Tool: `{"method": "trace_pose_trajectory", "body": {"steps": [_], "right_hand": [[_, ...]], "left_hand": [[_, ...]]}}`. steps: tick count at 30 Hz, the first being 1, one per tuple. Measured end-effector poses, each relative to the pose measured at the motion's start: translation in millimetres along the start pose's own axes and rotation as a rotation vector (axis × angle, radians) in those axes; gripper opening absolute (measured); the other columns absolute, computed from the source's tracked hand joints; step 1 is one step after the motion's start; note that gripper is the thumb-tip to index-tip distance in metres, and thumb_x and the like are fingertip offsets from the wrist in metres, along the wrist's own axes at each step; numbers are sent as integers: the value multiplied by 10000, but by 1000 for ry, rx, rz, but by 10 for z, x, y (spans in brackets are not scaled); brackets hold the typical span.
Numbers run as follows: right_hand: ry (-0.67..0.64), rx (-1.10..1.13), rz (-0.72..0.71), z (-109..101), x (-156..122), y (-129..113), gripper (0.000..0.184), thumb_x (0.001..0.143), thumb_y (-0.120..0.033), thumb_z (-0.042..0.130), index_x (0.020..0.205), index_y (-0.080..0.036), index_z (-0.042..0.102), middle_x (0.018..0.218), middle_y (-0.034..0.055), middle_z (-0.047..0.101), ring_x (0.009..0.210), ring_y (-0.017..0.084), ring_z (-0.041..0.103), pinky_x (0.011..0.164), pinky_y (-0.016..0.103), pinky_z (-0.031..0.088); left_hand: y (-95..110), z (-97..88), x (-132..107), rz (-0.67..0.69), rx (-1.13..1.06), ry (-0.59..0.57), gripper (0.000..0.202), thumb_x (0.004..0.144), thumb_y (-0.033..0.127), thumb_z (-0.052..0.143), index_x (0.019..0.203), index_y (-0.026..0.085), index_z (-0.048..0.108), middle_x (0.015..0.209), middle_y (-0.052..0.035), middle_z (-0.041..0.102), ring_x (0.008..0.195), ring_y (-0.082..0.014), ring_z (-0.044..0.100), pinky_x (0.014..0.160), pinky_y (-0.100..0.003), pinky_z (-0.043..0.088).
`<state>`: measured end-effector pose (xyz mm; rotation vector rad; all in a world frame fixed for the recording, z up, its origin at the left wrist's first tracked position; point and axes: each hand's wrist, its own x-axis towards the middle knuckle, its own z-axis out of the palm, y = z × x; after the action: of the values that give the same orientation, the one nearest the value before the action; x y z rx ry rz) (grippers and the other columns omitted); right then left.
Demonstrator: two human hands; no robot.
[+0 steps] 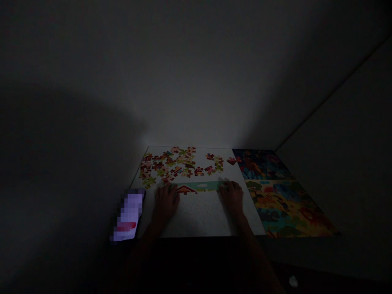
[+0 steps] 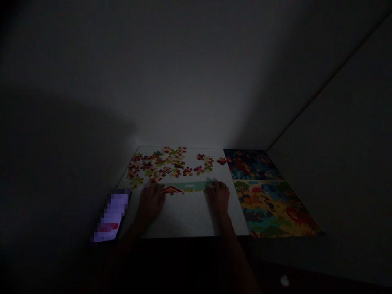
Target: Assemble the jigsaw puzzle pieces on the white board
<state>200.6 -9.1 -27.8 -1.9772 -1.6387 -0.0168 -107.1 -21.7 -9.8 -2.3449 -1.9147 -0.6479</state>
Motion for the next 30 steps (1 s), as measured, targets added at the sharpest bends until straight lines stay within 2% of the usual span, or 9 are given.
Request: {"method": "trace_pose_trajectory", "body": {"steps": [5, 10, 23, 27, 30], "right_hand": [[-6, 2, 14, -4, 21, 7, 314, 876, -412, 585, 1066, -177, 672, 1111, 136, 634, 1009, 255, 544, 853, 366, 408], [3, 6, 26, -16, 10, -6, 317, 891, -430, 565, 1074, -190, 661, 1149, 129, 620, 1017, 251, 538, 850, 364, 399], [-42, -11, 96, -62, 47, -79, 296, 888, -374, 579, 1095, -180, 663, 1169, 118, 621, 1009, 247, 546, 837, 344, 387], [-36, 51, 74, -64, 47, -41, 284, 883, -358, 578, 1086, -190, 685, 1188, 121, 627, 1037, 244, 557, 862, 341, 407], [-52, 163, 47, -72, 126, 71, 275, 888, -330, 540, 1037, -173, 710, 1116, 126, 659, 994, 236, 594, 873, 339, 438]], "left_hand": [[4, -7, 12, 14, -9, -29, 401, 969, 316, 425, 1315, 200, 592, 1370, -154, 574, 1285, -310, 502, 1143, -571, 305], [-5, -6, 18, 11, -45, -41, 359, 957, 288, 443, 1257, 187, 612, 1387, -152, 575, 1307, -299, 495, 1151, -588, 290], [-71, 45, 16, 37, -64, -68, 384, 940, 302, 447, 1271, 215, 622, 1474, -162, 498, 1372, -300, 458, 1161, -600, 271], [-45, 10, 20, 38, -40, -67, 398, 953, 312, 414, 1276, 196, 616, 1461, -172, 511, 1372, -303, 458, 1162, -611, 253], [-37, 11, 24, 45, -33, -64, 401, 956, 321, 405, 1274, 195, 614, 1460, -171, 511, 1373, -302, 456, 1164, -611, 246]]}}
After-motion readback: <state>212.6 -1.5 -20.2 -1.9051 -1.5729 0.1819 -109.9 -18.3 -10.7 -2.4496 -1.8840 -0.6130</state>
